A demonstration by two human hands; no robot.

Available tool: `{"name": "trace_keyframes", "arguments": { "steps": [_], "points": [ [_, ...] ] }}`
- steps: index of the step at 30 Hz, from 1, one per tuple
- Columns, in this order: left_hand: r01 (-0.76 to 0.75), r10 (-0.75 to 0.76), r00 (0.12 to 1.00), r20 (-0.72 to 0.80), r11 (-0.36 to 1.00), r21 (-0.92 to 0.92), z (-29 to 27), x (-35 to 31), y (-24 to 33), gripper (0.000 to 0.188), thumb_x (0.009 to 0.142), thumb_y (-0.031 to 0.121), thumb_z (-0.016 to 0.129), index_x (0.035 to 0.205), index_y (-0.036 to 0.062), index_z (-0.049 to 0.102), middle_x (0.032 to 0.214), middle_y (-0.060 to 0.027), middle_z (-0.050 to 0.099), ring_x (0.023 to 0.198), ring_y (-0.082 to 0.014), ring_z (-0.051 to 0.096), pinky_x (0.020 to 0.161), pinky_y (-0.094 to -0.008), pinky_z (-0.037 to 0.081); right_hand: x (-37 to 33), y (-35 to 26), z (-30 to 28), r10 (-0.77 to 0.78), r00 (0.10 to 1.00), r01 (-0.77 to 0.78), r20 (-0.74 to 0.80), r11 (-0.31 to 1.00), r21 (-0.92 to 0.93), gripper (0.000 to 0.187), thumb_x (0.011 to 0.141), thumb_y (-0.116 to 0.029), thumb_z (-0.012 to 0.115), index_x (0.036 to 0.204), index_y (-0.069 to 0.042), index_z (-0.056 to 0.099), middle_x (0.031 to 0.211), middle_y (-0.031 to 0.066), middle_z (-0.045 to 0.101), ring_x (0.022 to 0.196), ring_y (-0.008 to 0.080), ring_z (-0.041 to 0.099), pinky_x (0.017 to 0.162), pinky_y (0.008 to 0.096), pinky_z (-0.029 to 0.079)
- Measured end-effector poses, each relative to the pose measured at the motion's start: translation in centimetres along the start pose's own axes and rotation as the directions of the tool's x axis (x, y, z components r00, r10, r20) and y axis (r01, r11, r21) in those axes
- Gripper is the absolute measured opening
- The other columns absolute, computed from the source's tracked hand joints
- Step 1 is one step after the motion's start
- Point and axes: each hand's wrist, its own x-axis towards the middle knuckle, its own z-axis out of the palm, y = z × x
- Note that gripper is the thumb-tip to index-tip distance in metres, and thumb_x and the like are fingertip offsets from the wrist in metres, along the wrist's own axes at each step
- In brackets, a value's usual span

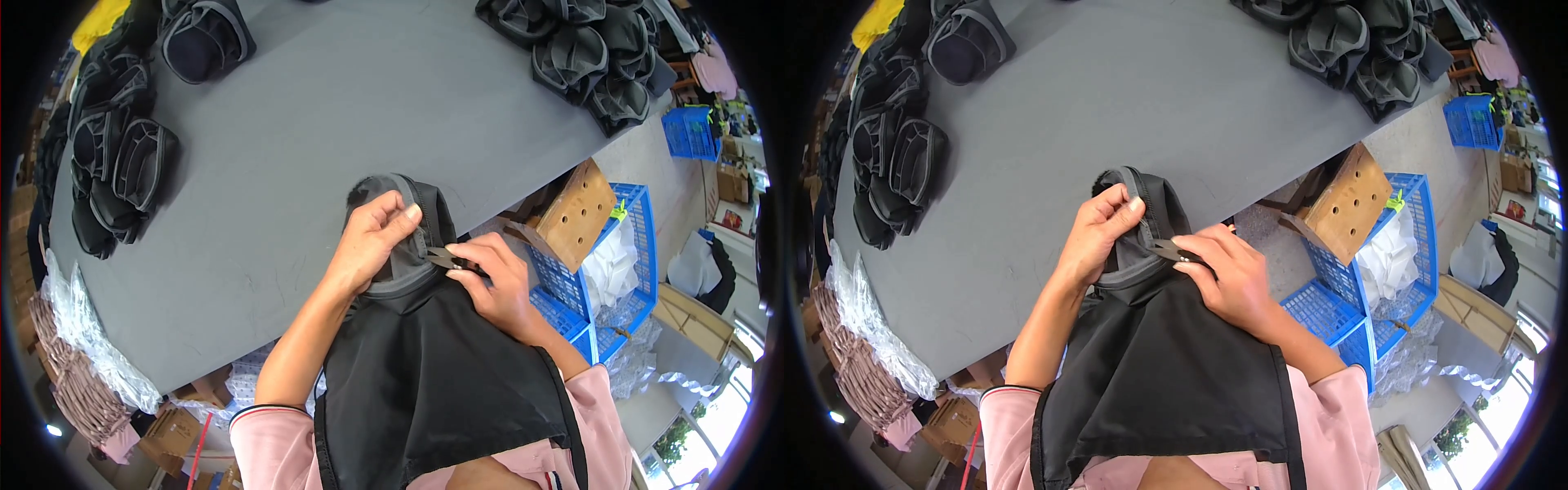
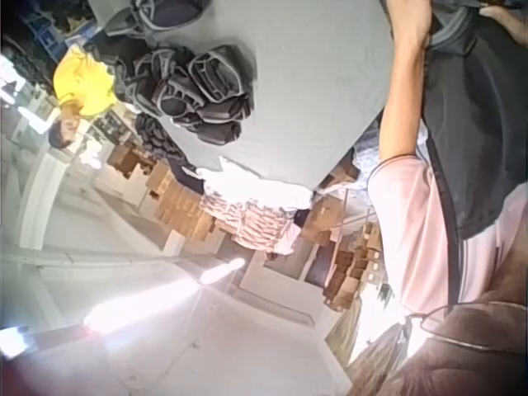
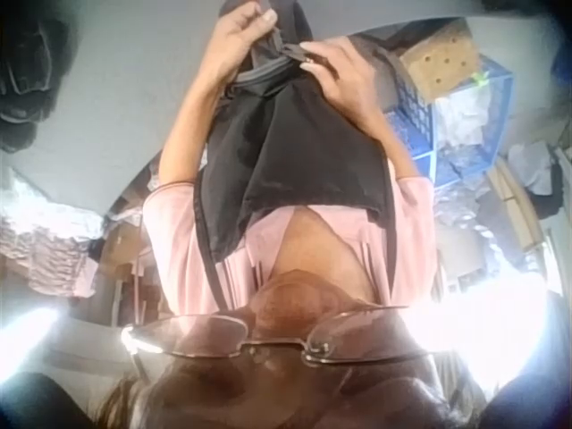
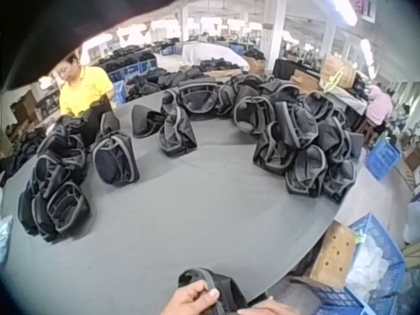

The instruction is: Inspecting and trimming loose threads from black soft-shell storage cases at a manufacturing table.

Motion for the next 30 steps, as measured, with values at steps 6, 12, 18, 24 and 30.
{"name": "trace_keyframes", "arguments": {
  "steps": [6, 12, 18, 24, 30],
  "points": [
    [-0.011, -0.001, 0.996, -0.087, 0.991, -0.135, -0.6, -0.8, 1.2, 0.021, 0.092, 0.024, 0.055, 0.081, 0.0062, 0.054, 0.075, 0.0049, 0.051, 0.071, -0.0035, 0.044, 0.066, -0.0203, 0.038, 0.6, -0.9, -0.6, -0.041, 0.998, 0.045, -0.048, 0.995, 0.091, 0.02, 0.071, -0.006, 0.069, 0.091, -0.005, 0.064, 0.077, 0.0078, 0.059, 0.061, 0.0221, 0.056, 0.057, 0.0295, 0.046],
    [-0.011, -0.002, 0.998, -0.055, 0.971, -0.237, -0.9, -2.0, 2.3, 0.019, 0.092, 0.022, 0.054, 0.094, 0.0038, 0.058, 0.083, 0.0023, 0.058, 0.079, -0.0052, 0.052, 0.073, -0.0227, 0.045, 1.5, -1.3, -0.2, -0.012, 0.999, 0.009, 0.04, 0.997, 0.078, 0.023, 0.067, -0.003, 0.07, 0.089, -0.005, 0.064, 0.074, 0.0067, 0.058, 0.06, 0.0213, 0.056, 0.057, 0.0297, 0.046],
    [-0.009, 0.006, 1.0, -0.013, 0.964, -0.267, -1.7, -2.1, 1.5, 0.019, 0.093, 0.021, 0.054, 0.096, 0.0028, 0.058, 0.085, 0.0014, 0.059, 0.08, -0.0058, 0.054, 0.074, -0.0225, 0.046, 2.2, -2.0, -1.3, -0.091, 0.995, 0.093, 0.049, 0.995, -0.026, 0.025, 0.066, -0.005, 0.071, 0.089, -0.006, 0.063, 0.074, 0.0054, 0.057, 0.059, 0.0213, 0.055, 0.055, 0.0302, 0.044],
    [-0.056, 0.043, 0.997, -0.061, 0.97, -0.238, -1.4, -2.8, 2.2, 0.017, 0.092, 0.021, 0.054, 0.091, 0.0047, 0.058, 0.084, 0.0021, 0.059, 0.078, -0.0044, 0.051, 0.073, -0.0209, 0.042, 3.6, -3.2, -2.0, -0.214, 0.943, 0.264, 0.253, 0.947, -0.185, 0.026, 0.065, -0.005, 0.071, 0.09, -0.007, 0.063, 0.076, 0.0034, 0.057, 0.062, 0.0194, 0.056, 0.057, 0.0302, 0.042],
    [-0.033, 0.009, 0.995, -0.103, 0.972, -0.233, -2.0, -2.6, 2.3, 0.017, 0.091, 0.024, 0.056, 0.083, 0.0088, 0.056, 0.077, 0.0052, 0.054, 0.073, -0.0053, 0.045, 0.069, -0.0217, 0.036, 3.7, -2.9, -1.3, -0.304, 0.949, 0.314, 0.086, 0.934, -0.171, 0.025, 0.064, -0.004, 0.071, 0.088, -0.007, 0.063, 0.073, 0.0025, 0.056, 0.061, 0.0176, 0.055, 0.054, 0.0289, 0.039]
  ]
}}
